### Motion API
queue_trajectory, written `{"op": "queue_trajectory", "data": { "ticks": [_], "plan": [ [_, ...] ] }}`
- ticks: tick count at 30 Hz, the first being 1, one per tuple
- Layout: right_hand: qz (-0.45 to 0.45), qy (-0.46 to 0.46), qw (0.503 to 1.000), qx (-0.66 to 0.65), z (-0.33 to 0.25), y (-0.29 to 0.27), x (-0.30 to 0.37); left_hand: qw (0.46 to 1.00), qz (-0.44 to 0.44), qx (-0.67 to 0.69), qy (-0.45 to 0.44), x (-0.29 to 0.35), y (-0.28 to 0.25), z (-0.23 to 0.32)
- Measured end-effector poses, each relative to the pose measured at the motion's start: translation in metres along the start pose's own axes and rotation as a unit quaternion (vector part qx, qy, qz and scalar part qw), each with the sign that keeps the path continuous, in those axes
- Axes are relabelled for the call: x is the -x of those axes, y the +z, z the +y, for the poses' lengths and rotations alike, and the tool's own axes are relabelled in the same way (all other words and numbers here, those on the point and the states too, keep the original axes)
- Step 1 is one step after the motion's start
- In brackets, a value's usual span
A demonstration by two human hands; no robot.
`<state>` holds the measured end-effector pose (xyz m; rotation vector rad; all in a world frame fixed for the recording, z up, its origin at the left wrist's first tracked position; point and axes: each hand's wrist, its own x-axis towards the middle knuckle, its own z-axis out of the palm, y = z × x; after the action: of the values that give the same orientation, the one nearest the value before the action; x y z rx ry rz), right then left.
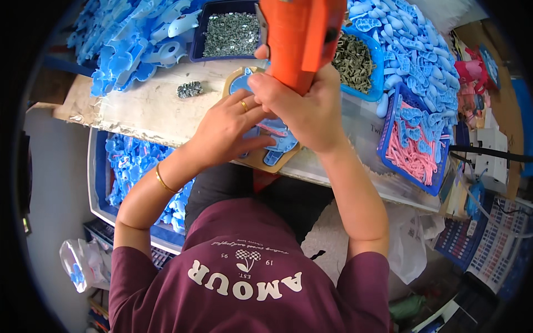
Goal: Assemble plastic hippo toys using a pneumatic screwdriver and various small components on an assembly line.
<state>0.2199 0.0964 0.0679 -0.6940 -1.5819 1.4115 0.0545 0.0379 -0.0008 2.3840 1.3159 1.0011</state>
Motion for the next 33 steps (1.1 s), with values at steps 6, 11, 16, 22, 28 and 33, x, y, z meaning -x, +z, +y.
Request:
{"op": "queue_trajectory", "data": {
  "ticks": [6, 11, 16, 22, 28, 33],
  "plan": [
    [0.022, -0.013, 0.999, -0.019, 0.019, -0.003, 0.009, 0.997, -0.051, -0.058, 0.029, 0.009, 0.009, 0.0],
    [0.035, -0.002, 0.999, -0.028, 0.026, -0.004, 0.014, 0.996, -0.052, -0.065, 0.034, 0.011, 0.011, 0.001],
    [0.06, -0.017, 0.998, -0.024, 0.032, -0.004, 0.021, 0.996, -0.031, -0.075, 0.031, 0.012, 0.014, 0.003],
    [0.086, -0.076, 0.993, 0.021, 0.048, -0.003, 0.023, 0.995, -0.025, -0.09, 0.029, 0.014, 0.015, 0.004],
    [0.073, -0.04, 0.996, -0.034, 0.038, -0.002, 0.018, 0.995, -0.027, -0.09, 0.036, 0.014, 0.014, 0.003],
    [-0.055, -0.164, 0.983, 0.064, 0.013, -0.004, -0.012, 0.996, 0.007, -0.072, 0.053, 0.02, 0.011, 0.004]
  ]
}}
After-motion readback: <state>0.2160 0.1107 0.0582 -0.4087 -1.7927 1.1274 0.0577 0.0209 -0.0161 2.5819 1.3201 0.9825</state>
